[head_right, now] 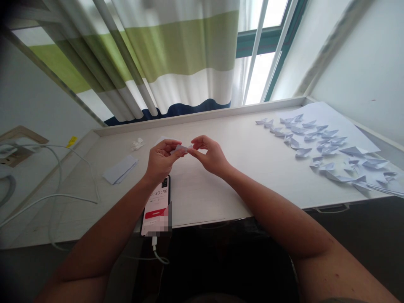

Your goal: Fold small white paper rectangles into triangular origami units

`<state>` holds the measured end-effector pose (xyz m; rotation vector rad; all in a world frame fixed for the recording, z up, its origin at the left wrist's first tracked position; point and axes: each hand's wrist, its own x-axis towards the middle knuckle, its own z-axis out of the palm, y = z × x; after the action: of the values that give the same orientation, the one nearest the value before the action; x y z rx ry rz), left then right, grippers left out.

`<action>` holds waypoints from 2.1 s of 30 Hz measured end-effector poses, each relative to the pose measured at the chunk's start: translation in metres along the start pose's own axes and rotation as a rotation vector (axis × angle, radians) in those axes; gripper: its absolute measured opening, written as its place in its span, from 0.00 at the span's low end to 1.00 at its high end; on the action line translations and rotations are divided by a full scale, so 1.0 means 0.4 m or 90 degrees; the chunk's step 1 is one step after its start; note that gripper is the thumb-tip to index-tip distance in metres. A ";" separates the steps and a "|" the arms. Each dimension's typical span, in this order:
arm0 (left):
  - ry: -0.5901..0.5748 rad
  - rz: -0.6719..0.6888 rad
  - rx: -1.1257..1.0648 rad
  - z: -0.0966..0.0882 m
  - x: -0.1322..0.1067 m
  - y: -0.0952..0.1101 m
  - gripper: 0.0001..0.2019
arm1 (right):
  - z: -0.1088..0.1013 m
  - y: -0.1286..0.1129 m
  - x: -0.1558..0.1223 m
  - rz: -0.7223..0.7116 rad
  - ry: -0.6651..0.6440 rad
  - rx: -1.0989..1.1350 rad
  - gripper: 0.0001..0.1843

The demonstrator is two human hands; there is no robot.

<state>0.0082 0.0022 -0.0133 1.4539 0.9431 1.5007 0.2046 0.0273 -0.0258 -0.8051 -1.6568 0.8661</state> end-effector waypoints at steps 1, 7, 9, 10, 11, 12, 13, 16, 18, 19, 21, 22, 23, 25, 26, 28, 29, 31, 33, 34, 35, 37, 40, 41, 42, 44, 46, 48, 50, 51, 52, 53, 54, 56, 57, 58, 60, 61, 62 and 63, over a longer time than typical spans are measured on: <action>0.005 0.003 -0.012 0.001 0.002 -0.001 0.18 | 0.001 0.000 0.001 0.029 -0.012 0.027 0.26; 0.001 -0.017 -0.018 -0.001 0.005 -0.003 0.20 | 0.002 -0.007 0.002 0.077 -0.069 0.148 0.25; -0.012 -0.037 -0.012 -0.003 0.003 0.002 0.22 | 0.005 -0.011 0.001 0.080 -0.065 0.179 0.24; -0.021 -0.053 -0.008 -0.004 0.002 0.004 0.23 | 0.006 -0.013 0.000 0.079 -0.059 0.189 0.23; -0.030 -0.072 -0.001 -0.005 0.001 0.007 0.24 | 0.008 -0.014 -0.001 0.075 -0.050 0.196 0.22; -0.041 -0.090 0.006 -0.006 0.000 0.010 0.23 | 0.010 -0.015 -0.002 0.069 -0.038 0.200 0.22; -0.053 -0.107 0.014 -0.006 -0.001 0.013 0.22 | 0.012 -0.016 -0.003 0.060 -0.026 0.201 0.21; -0.070 -0.120 0.019 -0.005 -0.002 0.016 0.20 | 0.014 -0.019 -0.005 0.044 -0.008 0.191 0.18; -0.062 -0.113 0.009 -0.005 -0.001 0.016 0.20 | 0.012 -0.022 -0.006 0.050 -0.019 0.175 0.18; -0.057 -0.109 0.007 -0.005 -0.001 0.017 0.20 | 0.011 -0.022 -0.006 0.057 -0.028 0.169 0.19; -0.057 -0.107 0.013 -0.006 -0.001 0.018 0.20 | 0.008 -0.021 -0.004 0.078 -0.041 0.170 0.22; -0.063 -0.107 0.018 -0.006 -0.002 0.020 0.19 | 0.006 -0.020 -0.002 0.092 -0.044 0.178 0.23; -0.073 -0.108 0.023 -0.007 -0.002 0.021 0.19 | 0.005 -0.017 0.000 0.109 -0.044 0.192 0.25; -0.090 -0.102 0.028 -0.007 -0.004 0.023 0.18 | 0.002 -0.013 0.005 0.143 -0.046 0.228 0.27; -0.094 -0.097 0.028 -0.008 -0.004 0.023 0.17 | 0.001 -0.011 0.007 0.157 -0.050 0.244 0.27; -0.096 -0.089 0.030 -0.009 -0.004 0.022 0.17 | -0.002 -0.008 0.010 0.179 -0.076 0.264 0.27; -0.095 -0.087 0.032 -0.010 -0.003 0.021 0.16 | -0.004 -0.008 0.010 0.186 -0.095 0.266 0.27; -0.088 -0.084 0.039 -0.013 -0.001 0.019 0.16 | -0.005 -0.007 0.010 0.192 -0.126 0.259 0.25; -0.082 -0.083 0.049 -0.017 0.001 0.017 0.16 | -0.004 -0.008 0.008 0.183 -0.129 0.239 0.24; -0.080 -0.082 0.054 -0.018 0.002 0.017 0.15 | -0.004 -0.008 0.007 0.174 -0.122 0.225 0.24; -0.079 -0.082 0.059 -0.019 0.003 0.016 0.15 | -0.002 -0.009 0.005 0.161 -0.113 0.208 0.24; -0.078 -0.083 0.065 -0.021 0.004 0.015 0.14 | 0.000 -0.012 0.002 0.129 -0.099 0.167 0.24; -0.065 -0.085 0.068 -0.021 0.005 0.014 0.14 | 0.002 -0.017 -0.001 0.093 -0.091 0.117 0.23; -0.060 -0.085 0.068 -0.022 0.006 0.014 0.13 | 0.001 -0.018 -0.001 0.090 -0.094 0.110 0.24; -0.057 -0.084 0.067 -0.022 0.006 0.014 0.13 | 0.001 -0.018 -0.001 0.092 -0.099 0.109 0.24; -0.059 -0.083 0.066 -0.023 0.006 0.014 0.12 | -0.001 -0.017 0.001 0.107 -0.114 0.122 0.25; -0.072 -0.080 0.068 -0.023 0.005 0.014 0.12 | -0.003 -0.014 0.003 0.135 -0.128 0.148 0.27; -0.080 -0.073 0.072 -0.023 0.004 0.013 0.12 | -0.004 -0.010 0.005 0.160 -0.140 0.170 0.28; -0.083 -0.066 0.075 -0.021 0.002 0.013 0.12 | -0.005 -0.009 0.005 0.171 -0.159 0.177 0.29; -0.084 -0.062 0.075 -0.020 0.002 0.014 0.12 | -0.004 -0.010 0.005 0.169 -0.170 0.175 0.29; -0.086 -0.060 0.075 -0.019 0.001 0.014 0.13 | -0.004 -0.010 0.004 0.162 -0.179 0.166 0.30; -0.091 -0.059 0.077 -0.019 0.001 0.015 0.13 | -0.004 -0.012 0.004 0.151 -0.183 0.151 0.30; -0.096 -0.060 0.081 -0.018 0.000 0.015 0.14 | -0.004 -0.013 0.003 0.138 -0.180 0.131 0.30; -0.091 -0.055 0.100 -0.018 0.000 0.017 0.17 | -0.004 -0.015 0.003 0.113 -0.151 0.081 0.29; -0.074 -0.042 0.115 -0.018 0.001 0.017 0.17 | -0.004 -0.015 0.003 0.105 -0.126 0.060 0.29; -0.050 -0.022 0.133 -0.019 0.001 0.018 0.18 | -0.005 -0.016 0.004 0.102 -0.098 0.046 0.28; 0.001 0.030 0.176 -0.021 0.002 0.021 0.15 | -0.006 -0.016 0.006 0.101 -0.044 0.039 0.28; 0.018 0.054 0.203 -0.023 0.003 0.023 0.14 | -0.007 -0.016 0.007 0.101 -0.023 0.040 0.28; 0.027 0.073 0.232 -0.024 0.003 0.025 0.12 | -0.007 -0.016 0.008 0.099 -0.007 0.042 0.28; 0.030 0.087 0.258 -0.026 0.003 0.026 0.11 | -0.007 -0.017 0.008 0.096 0.002 0.045 0.28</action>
<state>-0.0026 -0.0003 -0.0037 1.8068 1.2519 1.5034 0.2059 0.0269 -0.0178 -0.8903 -1.5694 1.0220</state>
